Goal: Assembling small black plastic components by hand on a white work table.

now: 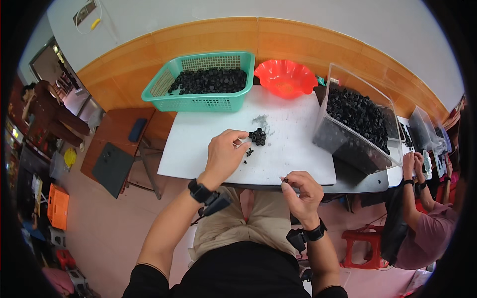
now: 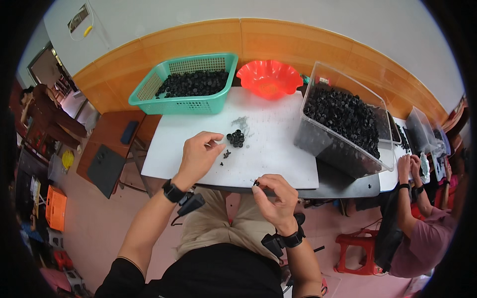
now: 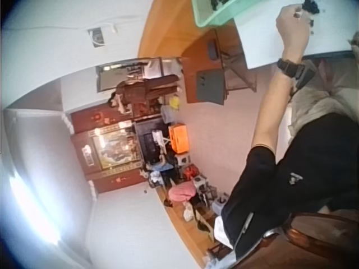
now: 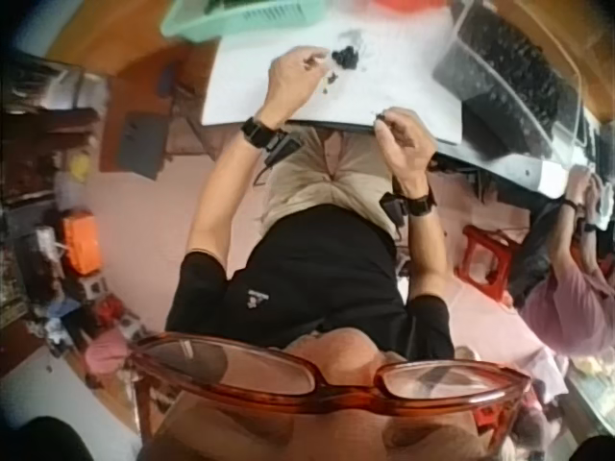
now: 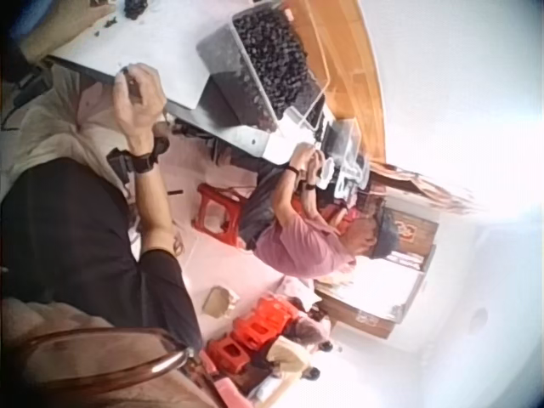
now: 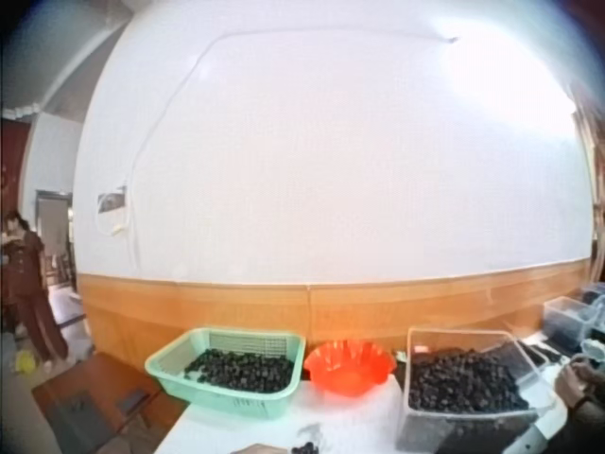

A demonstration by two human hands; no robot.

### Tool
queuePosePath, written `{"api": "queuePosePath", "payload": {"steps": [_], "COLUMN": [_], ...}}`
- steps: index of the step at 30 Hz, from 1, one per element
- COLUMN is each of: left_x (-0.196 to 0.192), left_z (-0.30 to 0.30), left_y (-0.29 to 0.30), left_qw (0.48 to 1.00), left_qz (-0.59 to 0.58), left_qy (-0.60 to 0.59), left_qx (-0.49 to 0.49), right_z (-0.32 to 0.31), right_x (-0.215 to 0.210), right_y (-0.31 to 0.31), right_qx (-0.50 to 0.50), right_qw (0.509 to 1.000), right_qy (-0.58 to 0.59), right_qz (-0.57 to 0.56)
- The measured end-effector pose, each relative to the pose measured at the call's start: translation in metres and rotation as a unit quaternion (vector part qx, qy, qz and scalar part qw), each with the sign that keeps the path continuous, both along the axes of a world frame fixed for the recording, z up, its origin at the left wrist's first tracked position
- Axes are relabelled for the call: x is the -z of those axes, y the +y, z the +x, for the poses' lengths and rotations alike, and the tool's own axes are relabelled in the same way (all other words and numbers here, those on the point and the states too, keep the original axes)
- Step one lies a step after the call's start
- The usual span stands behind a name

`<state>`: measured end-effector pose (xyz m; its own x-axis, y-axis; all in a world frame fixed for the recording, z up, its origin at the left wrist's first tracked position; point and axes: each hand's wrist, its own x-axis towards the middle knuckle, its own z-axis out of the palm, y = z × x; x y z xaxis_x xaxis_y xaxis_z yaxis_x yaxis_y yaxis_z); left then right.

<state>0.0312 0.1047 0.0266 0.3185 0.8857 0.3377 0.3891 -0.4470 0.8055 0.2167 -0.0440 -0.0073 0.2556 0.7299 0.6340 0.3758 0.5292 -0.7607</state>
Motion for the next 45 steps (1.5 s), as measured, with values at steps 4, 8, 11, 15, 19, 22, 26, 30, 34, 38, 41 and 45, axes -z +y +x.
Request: {"api": "queuePosePath", "payload": {"steps": [4, 8, 11, 15, 19, 22, 26, 30, 34, 38, 41, 45], "left_x": [0.009, 0.012, 0.012, 0.007, 0.01, 0.01, 0.002, 0.002, 0.008, 0.002, 0.003, 0.007], "left_z": [0.007, 0.012, 0.016, 0.019, 0.016, 0.011, 0.003, -0.007, -0.017, -0.022, -0.024, -0.027], "left_y": [0.031, 0.041, 0.045, 0.047, 0.048, 0.044, 0.037, 0.029, 0.026, 0.016, 0.01, 0.003], "left_qw": [0.99, 0.983, 0.98, 0.979, 0.98, 0.989, 0.99, 0.996, 0.99, 0.973, 0.965, 0.947], "left_qz": [0.058, 0.063, 0.068, 0.037, 0.028, 0.04, 0.015, -0.02, -0.094, -0.176, -0.17, -0.204], "left_qy": [0.122, 0.166, 0.183, 0.191, 0.187, 0.133, 0.126, 0.056, -0.066, -0.12, -0.164, -0.213], "left_qx": [0.039, 0.045, 0.045, 0.066, 0.067, 0.053, 0.058, 0.062, 0.083, 0.095, 0.112, 0.128], "right_z": [0.005, 0.008, 0.009, 0.009, 0.009, 0.009, 0.011, 0.009, 0.007, 0.006, 0.005, 0.004], "right_x": [0.002, 0.004, 0.009, 0.011, 0.015, 0.016, 0.018, 0.015, 0.016, 0.016, 0.014, 0.012], "right_y": [-0.001, -0.001, -0.002, -0.003, -0.003, -0.003, -0.004, -0.006, -0.004, -0.004, -0.004, -0.005], "right_qx": [-0.002, -0.002, -0.005, -0.019, -0.033, -0.037, -0.04, -0.051, -0.062, -0.06, -0.061, -0.065], "right_qw": [1.0, 0.999, 0.998, 0.995, 0.993, 0.992, 0.991, 0.985, 0.982, 0.983, 0.983, 0.98], "right_qy": [0.017, 0.036, 0.055, 0.085, 0.107, 0.116, 0.126, 0.159, 0.176, 0.172, 0.171, 0.183], "right_qz": [-0.012, -0.02, -0.026, -0.042, -0.039, -0.032, -0.033, -0.049, -0.039, -0.034, -0.034, -0.039]}}
